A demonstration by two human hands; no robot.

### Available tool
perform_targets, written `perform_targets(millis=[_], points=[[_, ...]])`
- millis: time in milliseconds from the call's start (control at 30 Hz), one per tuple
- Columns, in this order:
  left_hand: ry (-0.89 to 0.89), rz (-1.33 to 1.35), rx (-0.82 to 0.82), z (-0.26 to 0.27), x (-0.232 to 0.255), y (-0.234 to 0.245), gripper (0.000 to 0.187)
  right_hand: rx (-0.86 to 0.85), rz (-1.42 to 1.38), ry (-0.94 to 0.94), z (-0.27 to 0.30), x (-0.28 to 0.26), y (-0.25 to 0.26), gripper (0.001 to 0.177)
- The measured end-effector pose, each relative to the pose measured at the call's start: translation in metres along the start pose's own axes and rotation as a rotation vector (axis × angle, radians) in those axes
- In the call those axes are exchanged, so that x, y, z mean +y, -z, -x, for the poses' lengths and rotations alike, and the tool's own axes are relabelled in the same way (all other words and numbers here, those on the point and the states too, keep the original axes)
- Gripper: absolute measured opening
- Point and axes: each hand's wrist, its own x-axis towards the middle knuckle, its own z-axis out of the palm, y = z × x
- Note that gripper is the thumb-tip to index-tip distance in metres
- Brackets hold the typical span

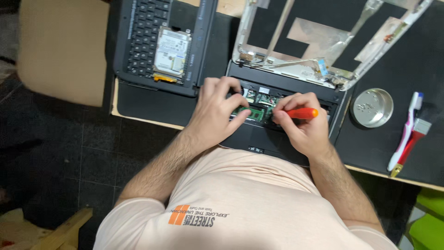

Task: The person disassembles a laptop by removing screws from the bottom case using a screwdriver. They then lift the case to expose the internal components, including the motherboard and cooling fan, and continue to remove additional screws from the internal assembly.

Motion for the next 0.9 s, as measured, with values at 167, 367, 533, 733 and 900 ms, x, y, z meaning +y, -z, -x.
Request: perform_targets(millis=[167, 367, 533, 733, 900], points=[[0.016, 0.057, -0.061, -0.013, 0.0, 0.007, 0.011, 0.007, -0.042, 0.02, 0.001, 0.002, 0.0, 0.022], [0.152, 0.344, 0.173, -0.019, -0.011, 0.036, 0.005, 0.023, -0.053, 0.017, 0.005, 0.014, 0.003, 0.023], [0.415, 0.276, 0.392, 0.0, -0.057, 0.092, 0.005, 0.029, -0.071, 0.002, 0.009, 0.013, 0.002, 0.025], [0.473, -0.144, 0.435, 0.004, -0.09, 0.116, 0.008, 0.022, -0.056, -0.14, 0.012, 0.008, -0.001, 0.029], [0.506, -0.184, 0.383, 0.003, -0.106, 0.108, 0.012, 0.035, -0.03, -0.151, 0.013, 0.008, 0.0, 0.029]])
